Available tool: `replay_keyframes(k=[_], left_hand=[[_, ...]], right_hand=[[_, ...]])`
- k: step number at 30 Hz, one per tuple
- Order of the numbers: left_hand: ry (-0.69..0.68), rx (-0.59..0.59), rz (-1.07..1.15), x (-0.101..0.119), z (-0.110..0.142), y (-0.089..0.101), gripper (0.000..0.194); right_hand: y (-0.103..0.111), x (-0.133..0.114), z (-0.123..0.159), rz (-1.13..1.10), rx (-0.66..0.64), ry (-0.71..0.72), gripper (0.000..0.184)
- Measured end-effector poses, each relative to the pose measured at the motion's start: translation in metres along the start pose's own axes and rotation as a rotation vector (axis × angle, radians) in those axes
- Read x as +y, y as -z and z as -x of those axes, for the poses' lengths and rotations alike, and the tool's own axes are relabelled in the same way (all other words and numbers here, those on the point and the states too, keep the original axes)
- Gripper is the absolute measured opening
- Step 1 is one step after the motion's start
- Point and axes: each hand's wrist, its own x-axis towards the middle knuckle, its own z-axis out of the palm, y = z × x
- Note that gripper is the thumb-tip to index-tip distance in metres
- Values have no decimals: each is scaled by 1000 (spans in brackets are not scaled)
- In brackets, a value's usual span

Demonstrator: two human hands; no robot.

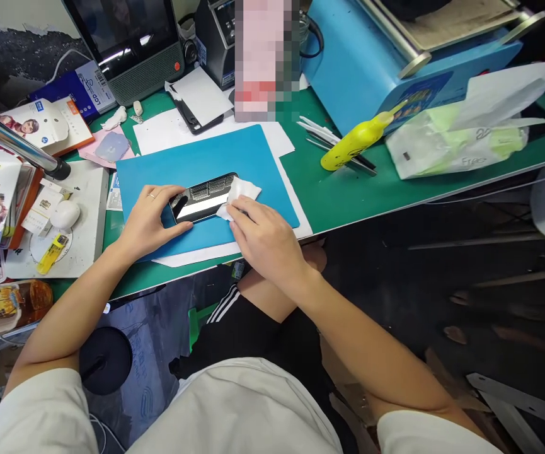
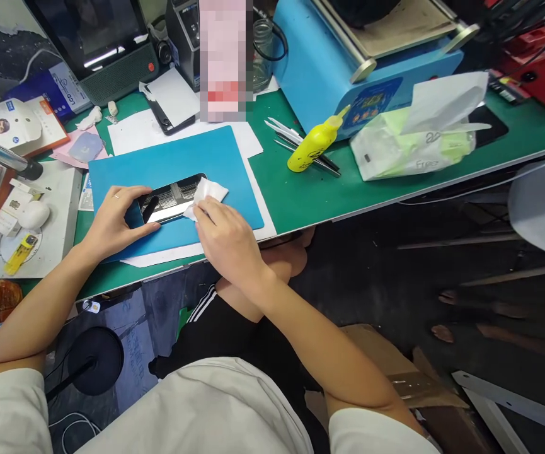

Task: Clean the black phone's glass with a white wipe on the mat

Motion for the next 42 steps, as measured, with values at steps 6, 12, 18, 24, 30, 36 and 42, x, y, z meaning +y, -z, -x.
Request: replay_keyframes(k=[6, 12, 18, 24, 30, 36, 42], left_hand=[[3, -6, -1, -1, 1, -1, 61], [-3, -20, -8, 1, 1, 1, 60], [-5, -10, -8, -1, 0, 1, 62], [8, -11, -9, -3, 1, -2, 68], [21, -13, -16, -2, 1, -1, 69], [-14, 44, 29, -7, 1, -7, 80], [-72, 109, 88, -15, 2, -13, 100]], right_hand=[[6, 11, 4, 27, -25, -11, 40], [7, 29, -34, -20, -160, -20, 45], [13, 31, -40, 11, -163, -38, 41], [13, 30, -17, 9, -84, -27, 41], [7, 39, -51, 32, -150, -29, 39], [2, 32, -50, 74, -133, -1, 41], [-9, 14, -66, 79, -241, 51, 41]])
